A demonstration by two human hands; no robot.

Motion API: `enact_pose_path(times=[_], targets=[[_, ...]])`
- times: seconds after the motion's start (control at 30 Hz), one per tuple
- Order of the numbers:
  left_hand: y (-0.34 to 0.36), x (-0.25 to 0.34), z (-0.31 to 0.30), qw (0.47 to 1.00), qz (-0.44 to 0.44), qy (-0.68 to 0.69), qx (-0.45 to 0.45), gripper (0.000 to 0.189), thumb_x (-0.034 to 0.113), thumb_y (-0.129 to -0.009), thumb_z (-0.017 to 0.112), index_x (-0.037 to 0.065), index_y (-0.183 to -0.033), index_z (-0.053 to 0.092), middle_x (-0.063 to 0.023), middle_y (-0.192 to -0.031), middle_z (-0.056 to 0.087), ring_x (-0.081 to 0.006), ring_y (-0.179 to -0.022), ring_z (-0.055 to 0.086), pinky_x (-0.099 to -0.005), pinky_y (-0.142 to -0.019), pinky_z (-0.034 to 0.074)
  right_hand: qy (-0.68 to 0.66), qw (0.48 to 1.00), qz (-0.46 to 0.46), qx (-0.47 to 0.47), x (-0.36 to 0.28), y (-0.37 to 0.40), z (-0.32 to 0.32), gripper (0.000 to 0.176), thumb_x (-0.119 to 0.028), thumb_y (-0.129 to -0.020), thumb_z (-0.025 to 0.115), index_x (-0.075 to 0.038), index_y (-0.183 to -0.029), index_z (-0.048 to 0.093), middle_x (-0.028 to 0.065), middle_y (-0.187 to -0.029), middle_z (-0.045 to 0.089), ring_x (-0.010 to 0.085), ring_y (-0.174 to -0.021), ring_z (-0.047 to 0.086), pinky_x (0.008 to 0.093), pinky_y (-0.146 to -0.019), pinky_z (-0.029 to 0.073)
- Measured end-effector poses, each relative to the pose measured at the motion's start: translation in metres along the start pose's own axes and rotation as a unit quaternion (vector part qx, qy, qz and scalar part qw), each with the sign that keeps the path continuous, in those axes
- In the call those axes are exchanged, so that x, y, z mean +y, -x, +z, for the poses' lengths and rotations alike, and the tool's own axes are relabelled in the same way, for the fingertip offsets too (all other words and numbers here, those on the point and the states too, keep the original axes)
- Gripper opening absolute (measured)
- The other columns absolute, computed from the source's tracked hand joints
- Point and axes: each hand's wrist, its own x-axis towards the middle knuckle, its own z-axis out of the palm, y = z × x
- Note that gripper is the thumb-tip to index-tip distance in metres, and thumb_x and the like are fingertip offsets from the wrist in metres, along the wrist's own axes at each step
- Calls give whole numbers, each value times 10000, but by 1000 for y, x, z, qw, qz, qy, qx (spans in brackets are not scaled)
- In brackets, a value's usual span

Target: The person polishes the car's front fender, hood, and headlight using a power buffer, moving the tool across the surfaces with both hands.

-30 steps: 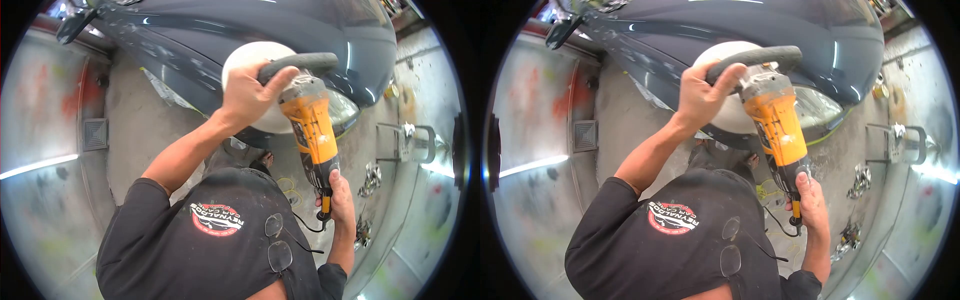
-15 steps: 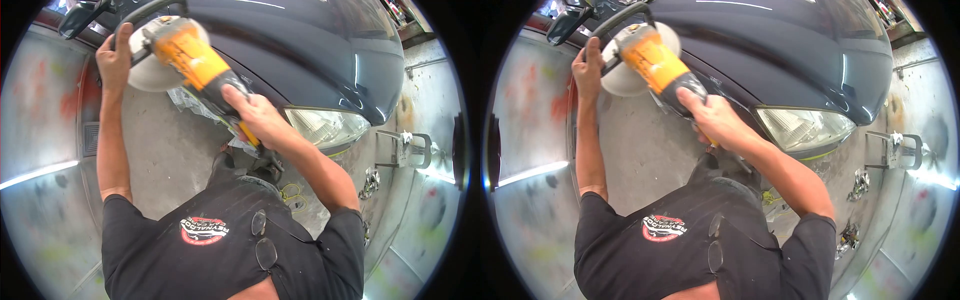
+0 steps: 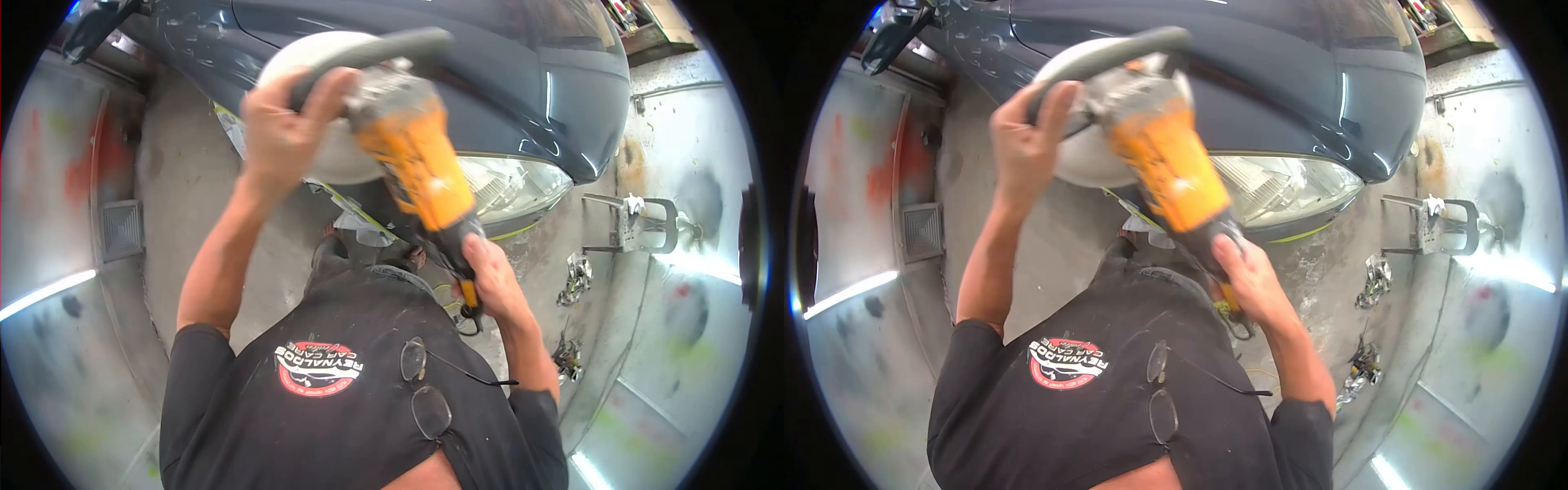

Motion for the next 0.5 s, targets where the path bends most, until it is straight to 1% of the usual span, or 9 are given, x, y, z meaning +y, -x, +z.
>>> enact_pose_path(times=[0.03,0.1,0.17,0.23,0.3,0.33,0.43,0.47,0.5], targets=[[5,2,23,999,31,19,-29,267,258,-966,690,10,-1049,745,14,-737,685,-55,-682,611,-233,-605,476,-24,999,17,44,10,18,-13,494,-502,-1030,462,-25,-1037,589,33,-703,556,116,-561,535,270,-531,447],[14,23,67,994,-17,45,-103,230,229,-952,701,13,-1014,750,-33,-761,721,-77,-709,664,-260,-617,516,-43,997,3,62,51,44,-56,584,-575,-1007,460,-9,-1066,594,64,-722,609,137,-524,582,260,-472,473],[21,32,118,983,-81,63,-153,251,258,-931,722,13,-974,753,-78,-737,714,-94,-642,652,-293,-568,505,-90,985,50,141,64,74,-84,600,-584,-1008,447,-8,-1081,595,70,-722,616,154,-514,582,267,-468,478],[26,45,157,986,-54,54,-147,332,334,-896,752,3,-878,735,-118,-686,680,-159,-570,637,-326,-527,482,-118,985,31,122,76,95,-115,648,-612,-985,481,18,-1085,594,92,-741,618,162,-537,582,280,-473,491],[32,47,184,989,-44,37,-138,411,404,-861,774,5,-800,702,-141,-639,629,-225,-529,608,-348,-517,464,-128,975,43,176,77,107,-126,697,-637,-969,491,42,-1087,594,106,-749,620,166,-536,581,277,-464,486],[33,47,191,992,-23,50,-110,437,420,-856,774,7,-754,676,-144,-624,604,-260,-521,592,-356,-513,459,-119,978,41,167,79,110,-132,678,-630,-979,473,27,-1098,588,107,-766,622,166,-537,579,277,-463,489],[35,45,183,989,-57,72,-116,430,418,-861,769,10,-761,680,-140,-640,619,-244,-531,603,-356,-518,462,-91,984,36,148,69,105,-130,658,-625,-986,460,12,-1094,587,103,-762,619,164,-532,576,273,-463,492],[32,52,169,981,-94,57,-158,454,475,-894,697,23,-853,701,-164,-718,677,-347,-660,673,-408,-616,515,-82,986,33,141,62,106,-128,658,-626,-985,463,11,-1088,590,100,-751,617,162,-529,577,271,-463,492],[31,44,160,990,-61,64,-113,440,459,-893,710,19,-888,720,-160,-734,681,-319,-638,672,-380,-600,511,-68,989,34,130,58,98,-121,658,-626,-985,462,12,-1080,592,97,-741,615,160,-528,578,269,-466,490]])
